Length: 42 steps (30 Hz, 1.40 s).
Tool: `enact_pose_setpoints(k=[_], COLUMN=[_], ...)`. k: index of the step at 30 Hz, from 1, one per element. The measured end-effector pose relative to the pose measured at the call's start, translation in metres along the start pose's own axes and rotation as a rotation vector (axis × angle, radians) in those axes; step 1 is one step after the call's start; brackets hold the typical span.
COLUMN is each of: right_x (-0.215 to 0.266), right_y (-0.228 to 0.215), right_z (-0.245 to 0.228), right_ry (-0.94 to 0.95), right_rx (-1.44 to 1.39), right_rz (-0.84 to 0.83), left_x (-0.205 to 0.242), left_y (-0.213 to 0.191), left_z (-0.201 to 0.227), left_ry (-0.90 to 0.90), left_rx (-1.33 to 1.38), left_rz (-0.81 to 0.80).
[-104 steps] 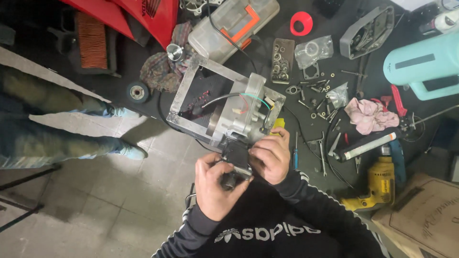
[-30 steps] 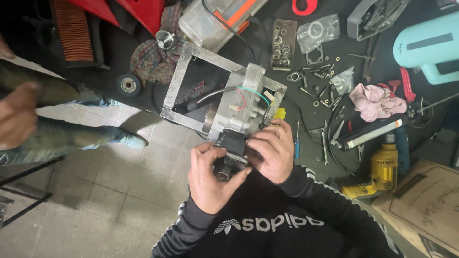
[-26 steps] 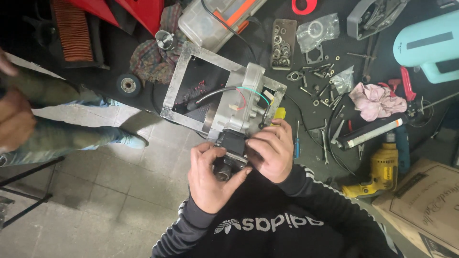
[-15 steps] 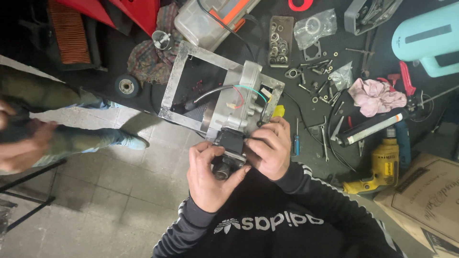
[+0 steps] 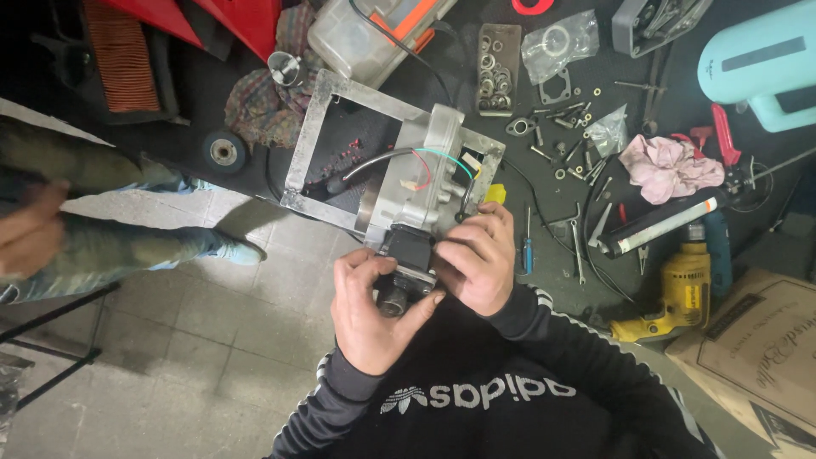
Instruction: The person cleans a small mechanical component with a cloth and then proceeds to assemble it with other parts on a workbench. They attach a black component to a silver housing and use a wrench to tighten bolts, securing the assembly.
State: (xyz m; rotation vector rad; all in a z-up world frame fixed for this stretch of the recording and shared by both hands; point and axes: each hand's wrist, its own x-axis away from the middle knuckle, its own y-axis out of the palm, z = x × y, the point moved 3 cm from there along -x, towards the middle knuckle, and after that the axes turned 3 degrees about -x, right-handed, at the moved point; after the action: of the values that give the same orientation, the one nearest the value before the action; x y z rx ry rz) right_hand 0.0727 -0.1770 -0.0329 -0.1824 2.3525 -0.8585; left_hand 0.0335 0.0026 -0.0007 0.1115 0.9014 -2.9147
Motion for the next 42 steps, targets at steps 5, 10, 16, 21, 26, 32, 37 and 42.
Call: enact_pose_setpoints(k=[5,10,16,21,26,32,37,42], right_x=[-0.002,-0.002,0.000,-0.005,-0.006,-0.013,-0.010,-0.005], right_y=[0.000,-0.002,-0.001,-0.002,-0.003,-0.008,-0.011,-0.005], right_z=[0.001,0.001,0.004,0.002,-0.001,-0.007,-0.004,-0.001], right_ry=[0.021,-0.003,-0.004,-0.030,-0.002,0.006,0.017,0.026], right_rx=[-0.007,-0.014,-0.024,-0.057,-0.035,-0.018,0.020,-0.013], right_rz=[-0.006,-0.001,-0.005,-0.032,-0.031,-0.061,-0.052,-0.057], left_x=[0.000,0.000,0.001,0.002,0.001,0.001,0.000,0.002], left_y=[-0.001,-0.001,0.001,0.000,-0.001,0.000,-0.001,-0.001], left_z=[0.002,0.001,-0.002,-0.001,0.000,0.000,0.001,-0.003], left_ry=[-0.008,-0.009,-0.005,-0.040,-0.040,-0.038,-0.006,-0.017], left_rx=[-0.002,0.017,0.008,0.025,0.021,0.008,0.042,0.015], left_rz=[0.003,0.000,-0.002,-0.016,-0.012,-0.005,-0.014,-0.009])
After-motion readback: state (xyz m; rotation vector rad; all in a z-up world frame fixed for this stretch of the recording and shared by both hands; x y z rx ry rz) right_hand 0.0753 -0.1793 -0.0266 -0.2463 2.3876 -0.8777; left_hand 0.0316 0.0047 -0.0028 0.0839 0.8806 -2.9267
